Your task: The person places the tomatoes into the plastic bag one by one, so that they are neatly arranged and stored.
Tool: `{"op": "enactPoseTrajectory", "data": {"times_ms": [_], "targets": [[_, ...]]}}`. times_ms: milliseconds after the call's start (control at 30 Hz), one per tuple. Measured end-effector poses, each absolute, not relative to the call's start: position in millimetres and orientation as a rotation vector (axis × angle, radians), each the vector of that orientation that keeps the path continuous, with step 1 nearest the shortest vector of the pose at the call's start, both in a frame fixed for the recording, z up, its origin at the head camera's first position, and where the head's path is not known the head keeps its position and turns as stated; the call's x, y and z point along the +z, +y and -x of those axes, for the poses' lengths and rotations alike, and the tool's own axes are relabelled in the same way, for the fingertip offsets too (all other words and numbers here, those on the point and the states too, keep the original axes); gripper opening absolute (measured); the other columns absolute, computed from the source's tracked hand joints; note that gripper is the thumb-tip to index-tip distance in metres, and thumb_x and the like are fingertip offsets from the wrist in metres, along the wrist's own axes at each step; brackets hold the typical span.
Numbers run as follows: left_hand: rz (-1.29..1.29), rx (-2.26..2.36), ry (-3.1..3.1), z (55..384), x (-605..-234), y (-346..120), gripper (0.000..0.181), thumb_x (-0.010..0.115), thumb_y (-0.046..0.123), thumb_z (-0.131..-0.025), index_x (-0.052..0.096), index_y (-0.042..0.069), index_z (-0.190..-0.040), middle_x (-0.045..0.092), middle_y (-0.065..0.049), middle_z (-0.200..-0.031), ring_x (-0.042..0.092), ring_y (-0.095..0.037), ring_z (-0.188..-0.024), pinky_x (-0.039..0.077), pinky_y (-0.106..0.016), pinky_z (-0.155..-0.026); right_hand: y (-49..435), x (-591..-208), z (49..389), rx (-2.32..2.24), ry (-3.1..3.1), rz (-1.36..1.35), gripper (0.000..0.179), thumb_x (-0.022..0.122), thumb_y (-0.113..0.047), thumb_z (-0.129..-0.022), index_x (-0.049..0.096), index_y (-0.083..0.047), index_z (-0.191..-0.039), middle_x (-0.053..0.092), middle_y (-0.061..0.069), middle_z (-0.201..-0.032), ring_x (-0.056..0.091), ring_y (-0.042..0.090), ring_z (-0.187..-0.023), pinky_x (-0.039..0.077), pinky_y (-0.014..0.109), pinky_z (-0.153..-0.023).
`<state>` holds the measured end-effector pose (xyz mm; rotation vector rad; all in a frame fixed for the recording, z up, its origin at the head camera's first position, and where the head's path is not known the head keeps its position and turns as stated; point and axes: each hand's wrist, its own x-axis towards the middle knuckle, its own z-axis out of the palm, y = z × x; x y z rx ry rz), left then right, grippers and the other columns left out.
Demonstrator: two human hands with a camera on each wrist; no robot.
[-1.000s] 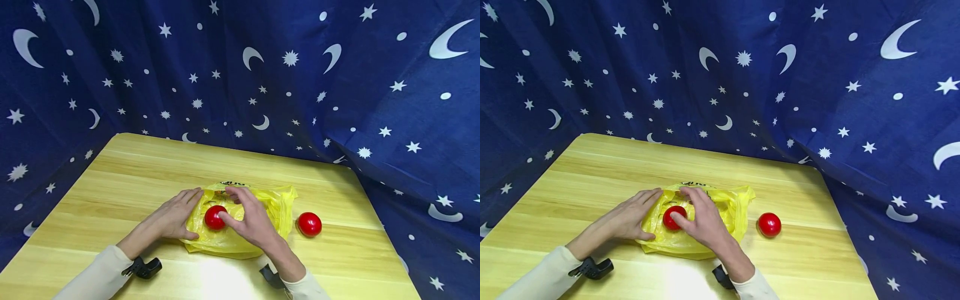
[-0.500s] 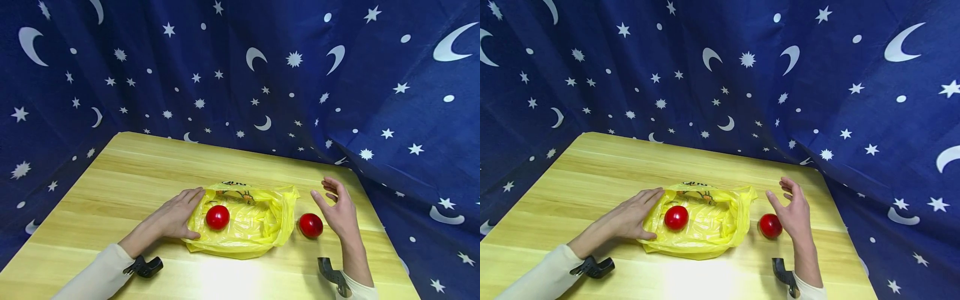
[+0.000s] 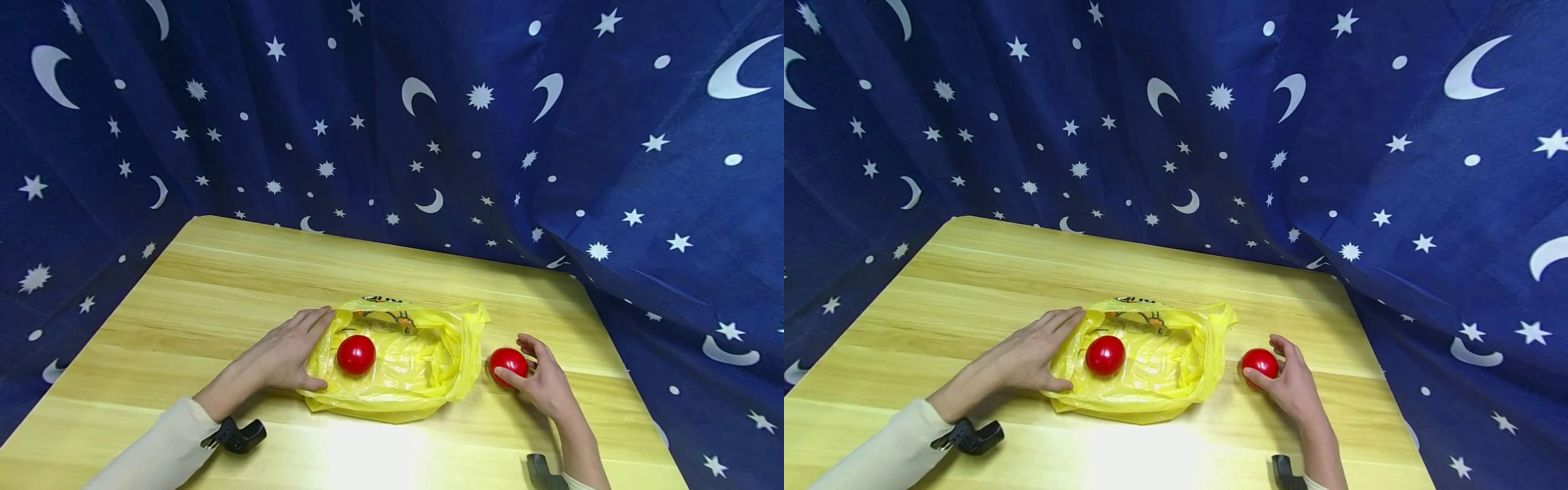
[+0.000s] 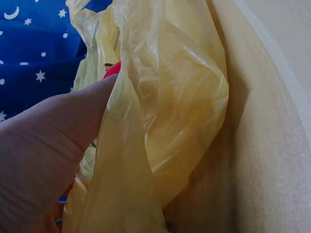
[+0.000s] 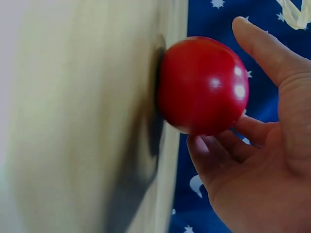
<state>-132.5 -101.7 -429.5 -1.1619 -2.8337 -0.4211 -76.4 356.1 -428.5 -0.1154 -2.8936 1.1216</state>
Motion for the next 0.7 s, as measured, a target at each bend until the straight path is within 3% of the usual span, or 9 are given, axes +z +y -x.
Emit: {"op": "enactPoseTrajectory", "data": {"times_ms": [133, 700], "targets": [[1.162, -0.418, -2.831, 132, -429, -102, 0.117, 0.077, 0.059, -0.061, 0.028, -0.005, -0.146, 0.031, -0.022, -0.148, 0.032, -0.035, -0.133, 0.035, -0.047, -0.105, 357, -435, 73, 1.111, -2.927, 0.158, 0.086, 0.08, -0.036, -0.075, 0.034, -0.003, -0.14, 0.041, 0.022, -0.133, 0.054, 0.044, -0.109, 0.049, 0.051, -0.088], [1.157, -0.43, -2.84, 131, -430, -101, 0.116, 0.077, 0.058, -0.061, 0.028, -0.005, -0.146, 0.031, -0.021, -0.148, 0.032, -0.035, -0.133, 0.035, -0.047, -0.105, 357, -445, 67, 1.087, -2.939, 0.178, 0.079, 0.082, -0.028, -0.074, 0.039, -0.003, -0.135, 0.049, 0.025, -0.124, 0.055, 0.04, -0.105, 0.05, 0.047, -0.086]]}}
